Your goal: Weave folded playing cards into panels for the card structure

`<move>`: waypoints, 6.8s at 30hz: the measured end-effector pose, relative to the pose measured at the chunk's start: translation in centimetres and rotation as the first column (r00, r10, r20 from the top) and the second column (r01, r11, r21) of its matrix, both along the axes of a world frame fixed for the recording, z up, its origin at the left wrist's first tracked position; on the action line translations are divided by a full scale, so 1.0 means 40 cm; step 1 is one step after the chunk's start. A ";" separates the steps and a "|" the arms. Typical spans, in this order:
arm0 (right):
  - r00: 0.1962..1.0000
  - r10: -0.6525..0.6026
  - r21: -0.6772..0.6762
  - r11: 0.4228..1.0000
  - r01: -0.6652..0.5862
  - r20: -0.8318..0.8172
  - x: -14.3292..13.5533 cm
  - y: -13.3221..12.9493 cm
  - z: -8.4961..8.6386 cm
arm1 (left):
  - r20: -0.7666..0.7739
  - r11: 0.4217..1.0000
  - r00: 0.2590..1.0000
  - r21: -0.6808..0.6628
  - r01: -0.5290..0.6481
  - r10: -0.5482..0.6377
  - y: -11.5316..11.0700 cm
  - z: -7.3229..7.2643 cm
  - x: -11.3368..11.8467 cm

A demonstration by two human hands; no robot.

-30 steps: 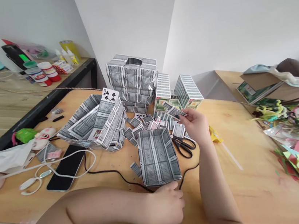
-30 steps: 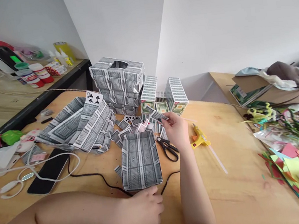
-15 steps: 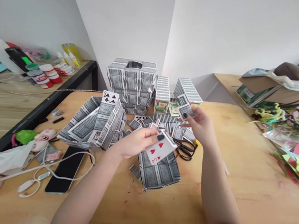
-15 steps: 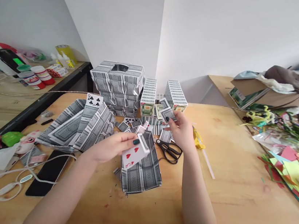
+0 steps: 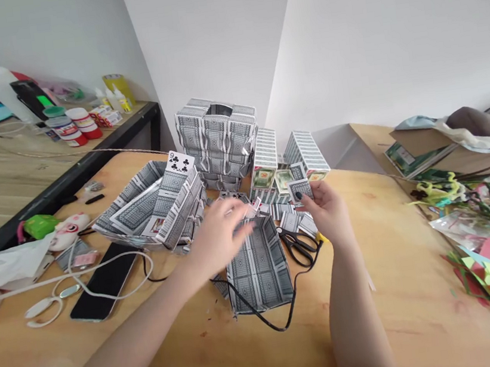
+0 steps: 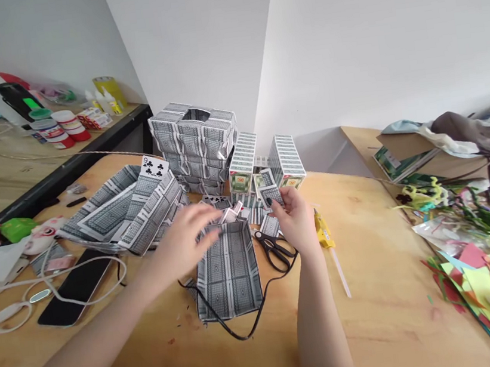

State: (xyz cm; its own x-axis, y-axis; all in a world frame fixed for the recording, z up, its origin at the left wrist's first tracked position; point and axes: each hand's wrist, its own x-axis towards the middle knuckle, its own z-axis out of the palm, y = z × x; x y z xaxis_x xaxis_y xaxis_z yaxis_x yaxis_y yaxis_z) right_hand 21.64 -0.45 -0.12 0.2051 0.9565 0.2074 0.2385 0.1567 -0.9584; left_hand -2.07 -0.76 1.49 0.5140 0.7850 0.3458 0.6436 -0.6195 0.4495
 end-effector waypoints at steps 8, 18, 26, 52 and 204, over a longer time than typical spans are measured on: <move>0.997 0.053 -0.030 0.998 -0.051 0.059 -0.011 0.000 -0.008 | -0.178 0.880 0.862 -0.102 0.463 -0.475 -0.234 -0.056 -0.041; 0.964 0.075 -0.036 0.997 -0.069 0.257 -0.040 -0.002 -0.035 | -0.058 0.942 0.946 -0.126 0.311 -0.319 -0.296 -0.085 -0.082; 0.906 0.014 -0.046 0.999 0.006 0.422 -0.043 0.025 -0.081 | 0.138 0.998 0.989 -0.037 0.056 -0.050 -0.174 -0.098 -0.043; 0.803 0.056 -0.125 0.992 0.023 0.594 -0.082 0.035 -0.042 | 0.063 0.893 0.997 -0.451 -0.011 0.044 0.172 -0.228 0.054; 0.088 0.530 -0.529 0.848 -0.031 0.844 -0.162 0.070 0.041 | 0.382 0.715 0.916 -0.674 0.187 0.121 0.175 -0.244 0.042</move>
State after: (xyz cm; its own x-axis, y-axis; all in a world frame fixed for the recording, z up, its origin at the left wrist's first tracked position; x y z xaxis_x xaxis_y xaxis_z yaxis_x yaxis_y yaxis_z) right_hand 15.16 2.35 1.51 -0.2182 0.9240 -0.3140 0.9704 0.2396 0.0306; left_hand -0.40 6.25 -8.26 0.4950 0.8613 -0.1142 0.3147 -0.0552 0.9476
